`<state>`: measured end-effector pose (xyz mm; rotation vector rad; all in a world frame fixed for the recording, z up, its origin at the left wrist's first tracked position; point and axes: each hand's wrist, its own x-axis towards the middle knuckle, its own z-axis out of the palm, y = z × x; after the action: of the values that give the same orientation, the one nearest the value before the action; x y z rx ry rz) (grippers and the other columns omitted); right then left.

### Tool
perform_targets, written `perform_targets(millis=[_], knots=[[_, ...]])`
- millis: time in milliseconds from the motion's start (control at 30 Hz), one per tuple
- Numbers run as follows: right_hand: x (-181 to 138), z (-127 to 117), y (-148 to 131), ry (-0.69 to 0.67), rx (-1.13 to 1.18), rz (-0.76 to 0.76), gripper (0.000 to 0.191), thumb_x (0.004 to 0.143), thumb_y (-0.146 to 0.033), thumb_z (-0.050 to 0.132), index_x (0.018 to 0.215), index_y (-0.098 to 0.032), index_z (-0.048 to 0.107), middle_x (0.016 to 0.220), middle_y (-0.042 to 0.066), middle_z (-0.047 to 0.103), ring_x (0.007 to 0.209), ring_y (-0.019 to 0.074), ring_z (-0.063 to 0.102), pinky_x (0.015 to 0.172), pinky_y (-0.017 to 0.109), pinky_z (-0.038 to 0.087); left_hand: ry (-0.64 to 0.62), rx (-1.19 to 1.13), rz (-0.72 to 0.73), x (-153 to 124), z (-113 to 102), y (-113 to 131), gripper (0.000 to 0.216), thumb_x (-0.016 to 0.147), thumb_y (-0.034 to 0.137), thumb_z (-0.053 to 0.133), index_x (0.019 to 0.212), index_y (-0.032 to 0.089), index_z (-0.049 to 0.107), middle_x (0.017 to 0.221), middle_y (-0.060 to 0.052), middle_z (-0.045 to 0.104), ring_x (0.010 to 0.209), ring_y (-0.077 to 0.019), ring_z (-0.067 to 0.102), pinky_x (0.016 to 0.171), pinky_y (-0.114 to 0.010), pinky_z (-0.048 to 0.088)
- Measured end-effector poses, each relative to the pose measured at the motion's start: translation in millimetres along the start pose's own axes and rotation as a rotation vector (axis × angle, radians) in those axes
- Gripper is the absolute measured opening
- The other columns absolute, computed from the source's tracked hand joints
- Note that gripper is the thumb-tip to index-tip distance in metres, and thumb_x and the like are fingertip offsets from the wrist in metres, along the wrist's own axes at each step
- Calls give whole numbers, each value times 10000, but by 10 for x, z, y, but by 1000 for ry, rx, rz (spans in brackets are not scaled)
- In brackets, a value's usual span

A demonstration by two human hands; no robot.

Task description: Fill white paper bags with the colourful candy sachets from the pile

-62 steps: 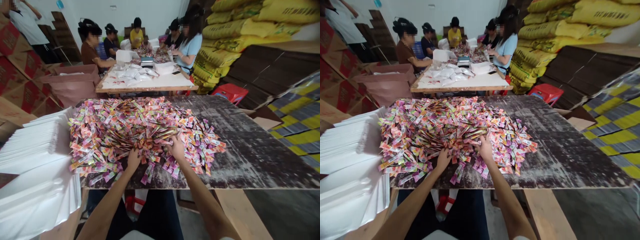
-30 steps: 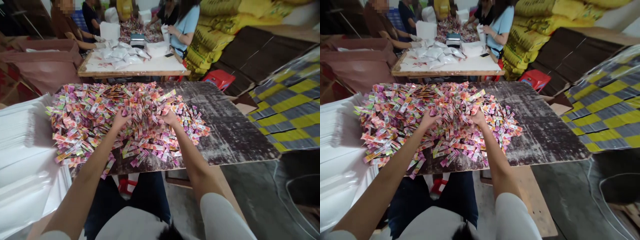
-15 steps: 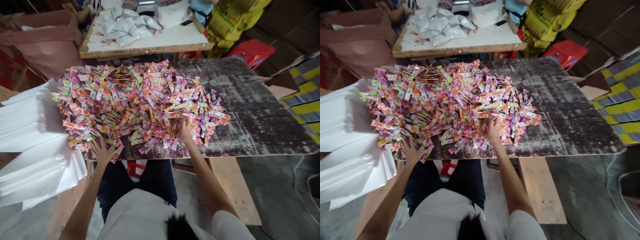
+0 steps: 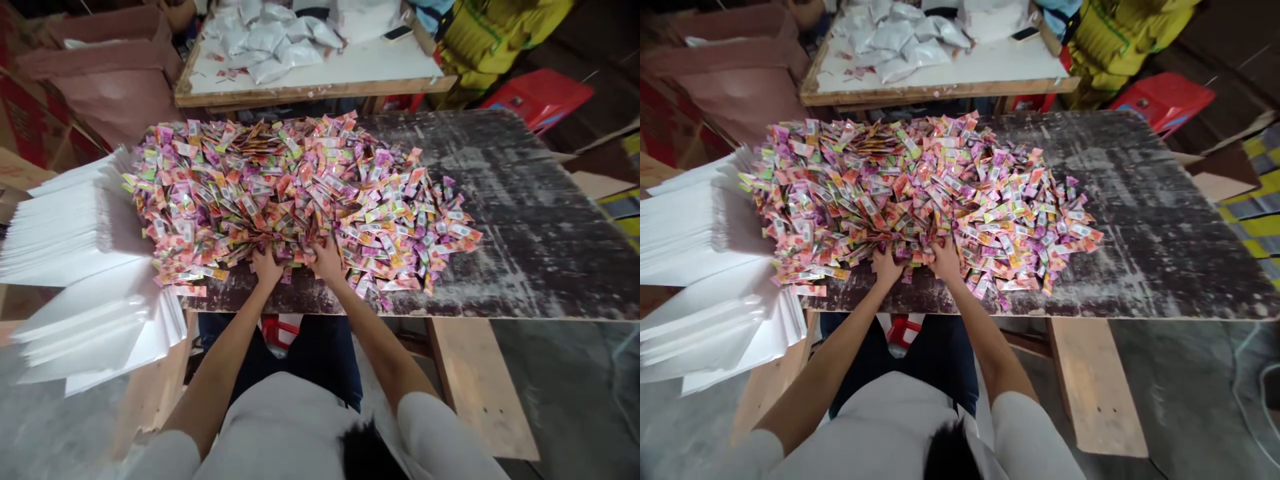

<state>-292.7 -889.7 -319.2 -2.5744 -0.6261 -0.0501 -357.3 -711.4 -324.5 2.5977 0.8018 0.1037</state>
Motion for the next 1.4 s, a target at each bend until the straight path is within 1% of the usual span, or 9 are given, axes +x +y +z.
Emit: perform_targets(millis=[133, 267, 367, 500, 633, 833, 1000, 1167, 1400], knots=[[390, -403, 61, 108, 6, 8, 322, 829, -212, 537, 1126, -162, 652, 1254, 167, 507, 1121, 281, 545, 862, 361, 496, -94, -153, 195, -141, -410, -244, 613, 770, 330, 713, 1349, 220, 544, 1239, -151, 552, 1193, -307, 548, 1020, -412, 441], [619, -718, 138, 88, 35, -104, 591, 807, -465, 649, 1317, -184, 545, 1291, 175, 471, 1192, 324, 512, 955, 435, 474, 239, -171, 214, -450, -805, -754, 328, 885, 376, 572, 1151, 196, 639, 1201, -133, 563, 1197, -256, 534, 1078, -401, 407], [401, -608, 137, 9, -57, -146, 905, 756, -674, 630, 1487, -209, 368, 1464, 230, 343, 1308, 421, 414, 1021, 567, 391, 476, -25, -32, -554, -910, -1193, 622, 851, 490, 598, 1369, 160, 501, 1458, -206, 388, 1388, -348, 351, 1152, -526, 279], [-307, -80, 82, 66, -154, -103, 916, 818, -691, 522, 1551, -221, 239, 1613, 237, 56, 1441, 480, 187, 1060, 657, 278, 387, 50, -299, -474, -742, -1557, 927, 750, 603, 663, 1512, 195, 328, 1601, -235, 122, 1465, -464, 153, 1139, -638, 199], [-605, 271, 77, 23, -166, -114, 735, 841, -582, 557, 1495, -301, 373, 1586, 188, 190, 1394, 450, 279, 1026, 623, 335, 227, -3, -242, -293, -471, -1450, 860, 754, 462, 675, 1490, 142, 367, 1535, -269, 237, 1451, -465, 190, 1140, -615, 229], [-83, 12, 142, 38, 14, -71, 567, 899, -297, 488, 1461, -236, 441, 1275, 167, 505, 1156, 309, 516, 948, 448, 477, 161, -144, -100, -201, -381, -998, 824, 745, 339, 691, 1483, 139, 385, 1425, -255, 360, 1392, -447, 327, 1129, -594, 298], [-273, -22, 110, -74, -7, -242, 657, 916, -280, 481, 1543, -273, 288, 1460, 165, 393, 1301, 320, 431, 1045, 487, 428, 30, -257, 78, -362, -431, -1053, 790, 747, 165, 645, 1490, 239, 387, 1561, -158, 281, 1464, -336, 304, 1170, -486, 338], [-640, 63, 172, -78, 11, -241, 587, 928, -346, 503, 1498, -262, 392, 1590, 170, 216, 1417, 354, 315, 1077, 527, 392, -136, -188, 125, -560, -631, -1221, 689, 736, 61, 535, 1403, 234, 520, 1538, -123, 375, 1408, -308, 412, 1132, -448, 409], [-686, 234, -38, -32, 9, -105, 494, 933, -245, 449, 1420, -299, 509, 1480, 149, 384, 1327, 318, 409, 1046, 529, 419, -28, -161, 98, -435, -564, -909, 433, 795, 230, 584, 1223, 166, 587, 1182, -153, 592, 1176, -301, 551, 1041, -484, 457]])
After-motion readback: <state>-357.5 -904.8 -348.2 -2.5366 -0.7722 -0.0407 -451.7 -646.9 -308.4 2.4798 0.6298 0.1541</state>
